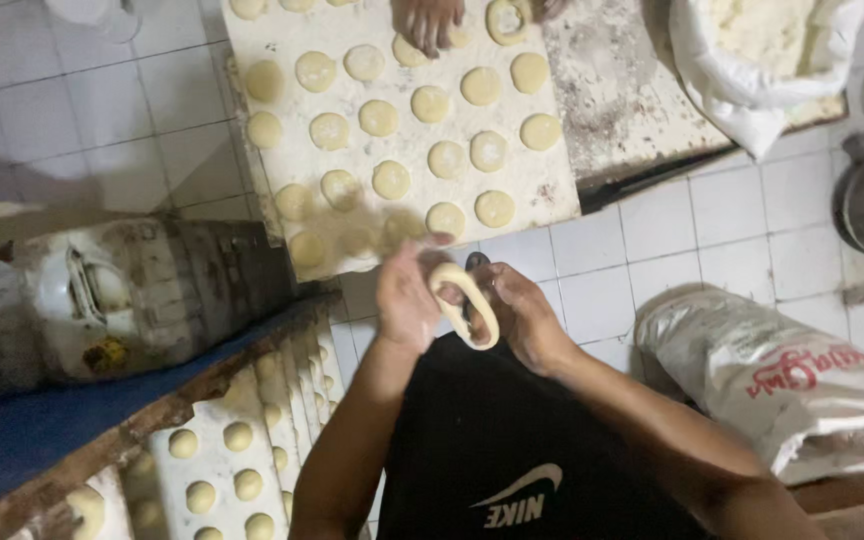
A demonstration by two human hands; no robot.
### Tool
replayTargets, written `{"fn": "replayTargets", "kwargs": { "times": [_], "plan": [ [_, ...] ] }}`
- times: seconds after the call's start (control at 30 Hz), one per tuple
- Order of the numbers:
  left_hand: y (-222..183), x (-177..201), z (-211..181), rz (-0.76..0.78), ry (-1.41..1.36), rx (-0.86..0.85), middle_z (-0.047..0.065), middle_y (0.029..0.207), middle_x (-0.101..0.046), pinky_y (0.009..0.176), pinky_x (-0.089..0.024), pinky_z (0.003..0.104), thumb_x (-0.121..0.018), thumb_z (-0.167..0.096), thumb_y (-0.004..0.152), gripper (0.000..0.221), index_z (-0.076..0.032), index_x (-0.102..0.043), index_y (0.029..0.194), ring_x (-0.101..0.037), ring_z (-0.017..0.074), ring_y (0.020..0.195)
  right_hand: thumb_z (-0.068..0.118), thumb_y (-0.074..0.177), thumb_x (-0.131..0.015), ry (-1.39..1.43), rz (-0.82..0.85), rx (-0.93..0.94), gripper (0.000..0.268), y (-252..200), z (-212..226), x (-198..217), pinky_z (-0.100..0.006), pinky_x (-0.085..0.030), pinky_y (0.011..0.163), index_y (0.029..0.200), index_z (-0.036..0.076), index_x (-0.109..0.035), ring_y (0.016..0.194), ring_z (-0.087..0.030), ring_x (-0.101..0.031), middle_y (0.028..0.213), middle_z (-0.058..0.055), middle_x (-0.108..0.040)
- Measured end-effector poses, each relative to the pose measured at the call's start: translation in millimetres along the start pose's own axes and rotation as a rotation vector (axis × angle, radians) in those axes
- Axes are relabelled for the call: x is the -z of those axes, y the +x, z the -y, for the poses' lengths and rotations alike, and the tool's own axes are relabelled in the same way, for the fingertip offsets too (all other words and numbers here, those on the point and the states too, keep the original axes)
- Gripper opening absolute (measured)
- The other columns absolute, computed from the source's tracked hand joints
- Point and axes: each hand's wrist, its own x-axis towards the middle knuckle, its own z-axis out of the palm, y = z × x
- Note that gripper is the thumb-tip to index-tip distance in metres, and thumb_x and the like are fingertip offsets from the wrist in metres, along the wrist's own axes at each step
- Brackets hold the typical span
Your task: The person takes rounds of dough from a board, shapes them into rings by hand, and places the shaped rings onto wooden trays. The person then picks up a full tray of dough rings and slides it into a large wooden rack before beginning the process again with a new piece of dough.
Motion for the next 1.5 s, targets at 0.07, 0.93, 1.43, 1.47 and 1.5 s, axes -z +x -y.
{"fn": "replayTargets", "kwargs": {
  "times": [0.07,0.93,1.43,1.47,1.5],
  "plan": [
    [-12,-7,7,-0.183,0.077,0.110,0.008,0.089,-0.068,0.069,-0.053,0.038,-0.039,-0.044,0.108,0.051,-0.001,-0.059,0.127,-0.061,0.0190,0.074,0.037,0.096,-0.055,-0.100,-0.031,0.046,0.048,0,11,1,-0.044,-0.057,0.075,0.132,0.007,-0.054,0.086,-0.027,-0.063,0.095,-0.013,-0.062],
    [-27,1,13,-0.472,0.282,0.241,0.006,0.110,-0.067,0.093,-0.054,0.033,-0.044,-0.040,0.102,0.050,0.002,-0.054,0.127,-0.066,0.0161,0.104,0.043,0.100,-0.053,0.024,-0.019,0.125,0.043,-11,-27,-16,-0.041,-0.054,0.079,0.126,0.009,-0.057,0.085,-0.027,-0.066,0.096,-0.016,-0.063],
    [28,-24,75,-0.518,0.333,0.082,0.014,0.112,-0.067,0.082,-0.058,0.034,-0.042,-0.054,0.100,0.063,0.001,-0.056,0.126,-0.067,0.0216,0.092,0.038,0.104,-0.050,-0.051,0.108,-0.043,0.047,15,29,76,-0.039,-0.053,0.080,0.130,-0.001,-0.051,0.091,-0.025,-0.062,0.098,-0.012,-0.062],
    [28,-22,79,-0.476,0.700,0.100,0.017,0.117,-0.064,0.085,-0.056,0.035,-0.052,-0.040,0.097,0.055,0.002,-0.051,0.131,-0.065,0.0227,0.099,0.040,0.097,-0.049,-0.180,0.132,-0.218,0.052,8,32,74,-0.036,-0.055,0.090,0.128,-0.002,-0.050,0.104,-0.022,-0.065,0.109,-0.008,-0.064],
    [29,-20,84,-0.433,1.068,0.105,0.020,0.121,-0.061,0.088,-0.055,0.035,-0.063,-0.027,0.093,0.055,0.003,-0.046,0.136,-0.063,0.0237,0.106,0.040,0.097,-0.049,-0.196,0.149,-0.231,0.052,17,44,82,-0.036,-0.055,0.090,0.128,-0.002,-0.050,0.104,-0.022,-0.065,0.109,-0.008,-0.064]
  ]
}}
